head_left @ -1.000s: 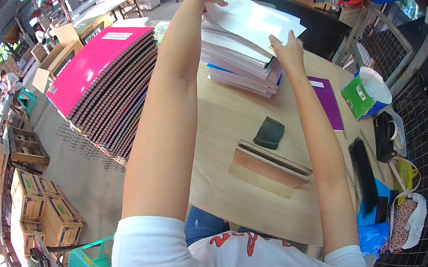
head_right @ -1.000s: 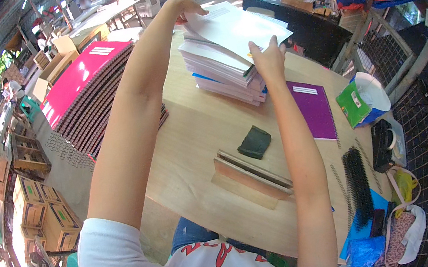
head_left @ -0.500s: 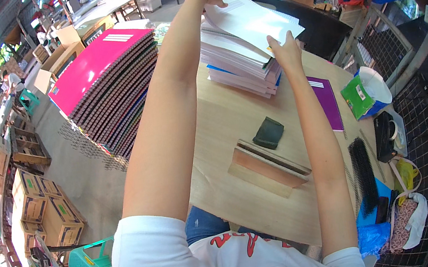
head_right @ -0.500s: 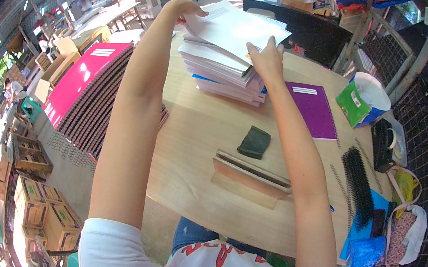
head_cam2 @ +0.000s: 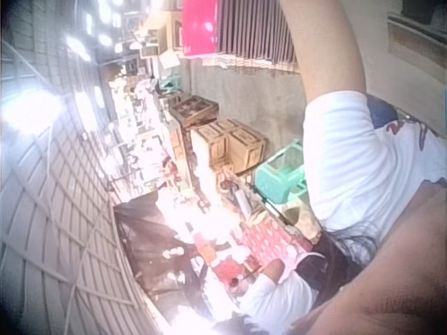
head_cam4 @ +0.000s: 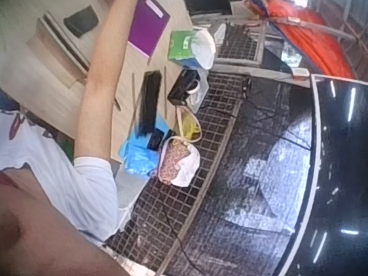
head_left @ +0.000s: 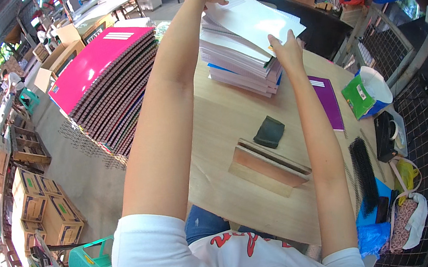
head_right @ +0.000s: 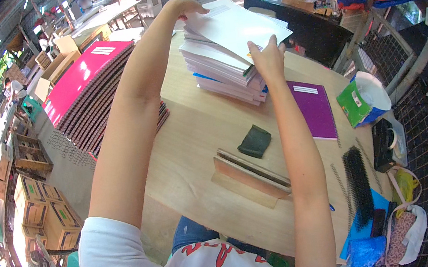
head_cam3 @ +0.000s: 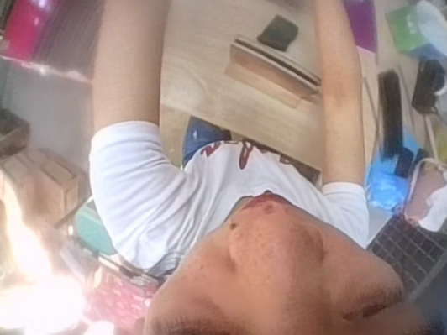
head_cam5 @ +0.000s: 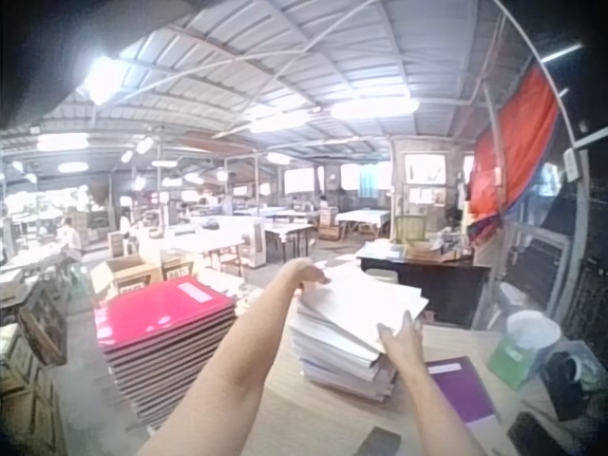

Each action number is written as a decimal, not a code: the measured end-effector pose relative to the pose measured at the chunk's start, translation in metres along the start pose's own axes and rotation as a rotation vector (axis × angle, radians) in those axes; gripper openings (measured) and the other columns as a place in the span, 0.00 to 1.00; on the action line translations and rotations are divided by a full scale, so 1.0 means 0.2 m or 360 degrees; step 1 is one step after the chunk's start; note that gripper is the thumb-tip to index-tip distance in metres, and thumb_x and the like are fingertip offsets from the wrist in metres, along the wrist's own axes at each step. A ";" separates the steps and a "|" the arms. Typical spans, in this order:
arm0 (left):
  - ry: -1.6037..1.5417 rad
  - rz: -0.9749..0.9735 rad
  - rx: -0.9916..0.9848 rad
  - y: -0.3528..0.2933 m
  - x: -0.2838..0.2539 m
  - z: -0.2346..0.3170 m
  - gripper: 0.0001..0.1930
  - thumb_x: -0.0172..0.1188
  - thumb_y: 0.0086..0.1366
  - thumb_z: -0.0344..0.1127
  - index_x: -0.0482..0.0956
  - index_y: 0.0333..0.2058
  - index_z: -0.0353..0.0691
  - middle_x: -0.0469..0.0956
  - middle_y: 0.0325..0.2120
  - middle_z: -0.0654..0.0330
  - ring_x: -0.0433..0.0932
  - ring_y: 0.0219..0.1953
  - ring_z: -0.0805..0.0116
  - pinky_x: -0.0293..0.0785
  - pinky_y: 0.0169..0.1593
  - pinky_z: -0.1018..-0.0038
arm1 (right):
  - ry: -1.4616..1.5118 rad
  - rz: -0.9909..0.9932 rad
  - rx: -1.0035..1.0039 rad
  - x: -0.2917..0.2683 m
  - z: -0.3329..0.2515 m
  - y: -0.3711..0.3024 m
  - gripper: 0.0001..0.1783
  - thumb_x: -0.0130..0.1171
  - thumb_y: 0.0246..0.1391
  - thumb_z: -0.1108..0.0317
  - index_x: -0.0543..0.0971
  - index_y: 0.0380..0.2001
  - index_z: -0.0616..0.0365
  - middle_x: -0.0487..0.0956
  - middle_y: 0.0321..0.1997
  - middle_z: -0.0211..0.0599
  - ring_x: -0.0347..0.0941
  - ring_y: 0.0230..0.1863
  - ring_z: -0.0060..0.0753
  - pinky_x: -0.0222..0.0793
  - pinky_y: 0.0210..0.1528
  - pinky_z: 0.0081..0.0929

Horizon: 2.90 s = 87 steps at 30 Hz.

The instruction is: The person places wire spirals into notebook punch holes by hand and uses a tool to secure them, processing several notebooks of different colors and stacking them on the table.

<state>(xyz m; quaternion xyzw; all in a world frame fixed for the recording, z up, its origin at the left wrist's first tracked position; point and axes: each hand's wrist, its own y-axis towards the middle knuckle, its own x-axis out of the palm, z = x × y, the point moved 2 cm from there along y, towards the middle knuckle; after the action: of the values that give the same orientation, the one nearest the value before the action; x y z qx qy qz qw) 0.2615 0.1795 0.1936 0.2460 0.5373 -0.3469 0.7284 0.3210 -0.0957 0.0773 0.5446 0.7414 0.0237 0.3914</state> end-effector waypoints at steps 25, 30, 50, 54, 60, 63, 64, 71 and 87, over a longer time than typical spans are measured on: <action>0.0351 0.0687 0.1670 -0.51 0.43 0.08 0.26 0.61 0.61 0.53 0.72 0.59 0.69 0.62 0.66 0.63 0.64 0.65 0.51 0.63 0.64 0.56 | 0.0225 0.0134 -0.0239 -0.29 0.21 0.09 0.51 0.52 0.56 0.31 0.65 0.63 0.71 0.69 0.62 0.63 0.69 0.62 0.53 0.65 0.61 0.39; 0.0314 0.0511 0.1499 -0.43 0.42 0.12 0.24 0.58 0.64 0.51 0.73 0.59 0.64 0.75 0.56 0.60 0.77 0.51 0.51 0.74 0.53 0.60 | 0.0627 0.0198 -0.0006 -0.43 0.37 -0.32 0.25 0.62 0.58 0.54 0.80 0.49 0.64 0.80 0.49 0.42 0.76 0.48 0.32 0.70 0.52 0.28; 0.0159 0.0097 0.1861 -0.57 0.41 0.70 0.22 0.68 0.51 0.27 0.81 0.47 0.52 0.82 0.45 0.56 0.79 0.48 0.51 0.74 0.53 0.60 | 0.0643 0.0383 0.0308 -0.36 1.10 -1.22 0.09 0.59 0.58 0.73 0.81 0.40 0.66 0.77 0.27 0.27 0.68 0.24 0.14 0.67 0.28 0.15; 0.0148 0.0076 0.1881 -0.56 0.40 0.70 0.22 0.68 0.51 0.27 0.81 0.46 0.50 0.82 0.45 0.57 0.79 0.48 0.52 0.73 0.52 0.60 | 0.0650 0.0376 0.0312 -0.36 1.13 -1.22 0.08 0.60 0.58 0.74 0.81 0.39 0.66 0.76 0.26 0.27 0.68 0.24 0.14 0.66 0.27 0.14; 0.0227 0.0130 0.1955 -0.57 0.42 0.70 0.21 0.68 0.51 0.27 0.78 0.46 0.47 0.82 0.43 0.57 0.78 0.47 0.52 0.73 0.50 0.59 | 0.0613 0.0376 0.0296 -0.35 1.14 -1.21 0.08 0.61 0.57 0.73 0.81 0.38 0.65 0.76 0.24 0.25 0.68 0.23 0.13 0.65 0.27 0.13; 0.0185 0.0085 0.1922 -0.57 0.41 0.71 0.21 0.67 0.51 0.26 0.78 0.46 0.48 0.81 0.45 0.57 0.78 0.49 0.52 0.73 0.51 0.59 | 0.0615 0.0359 0.0318 -0.36 1.13 -1.22 0.07 0.61 0.57 0.73 0.81 0.38 0.64 0.75 0.24 0.25 0.68 0.23 0.13 0.65 0.27 0.14; 0.0123 0.0029 0.1889 -0.57 0.40 0.72 0.22 0.67 0.51 0.24 0.79 0.46 0.48 0.81 0.46 0.57 0.77 0.51 0.52 0.72 0.53 0.59 | 0.0576 0.0364 0.0313 -0.36 1.13 -1.22 0.07 0.61 0.57 0.73 0.81 0.38 0.64 0.75 0.23 0.25 0.67 0.23 0.13 0.65 0.27 0.14; 0.0111 -0.0022 0.1838 -0.52 0.40 0.69 0.20 0.64 0.54 0.25 0.77 0.47 0.46 0.80 0.46 0.58 0.77 0.51 0.54 0.74 0.53 0.59 | 0.0603 0.0360 0.0381 -0.36 1.13 -1.22 0.06 0.63 0.53 0.74 0.84 0.35 0.61 0.77 0.27 0.26 0.65 0.25 0.13 0.63 0.28 0.15; 0.0045 -0.0118 0.1773 -0.52 0.38 0.69 0.23 0.67 0.53 0.25 0.78 0.49 0.47 0.79 0.49 0.62 0.76 0.52 0.57 0.73 0.58 0.61 | 0.0603 0.0349 0.0429 -0.35 1.15 -1.22 0.06 0.64 0.53 0.72 0.83 0.35 0.62 0.79 0.27 0.28 0.68 0.25 0.14 0.65 0.28 0.16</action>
<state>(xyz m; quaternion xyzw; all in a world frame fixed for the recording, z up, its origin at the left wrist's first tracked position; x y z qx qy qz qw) 0.2793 -0.0071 0.1650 0.5793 0.2906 -0.6006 0.4683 0.2751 -0.3417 -0.1552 0.6547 0.7345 0.0687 0.1644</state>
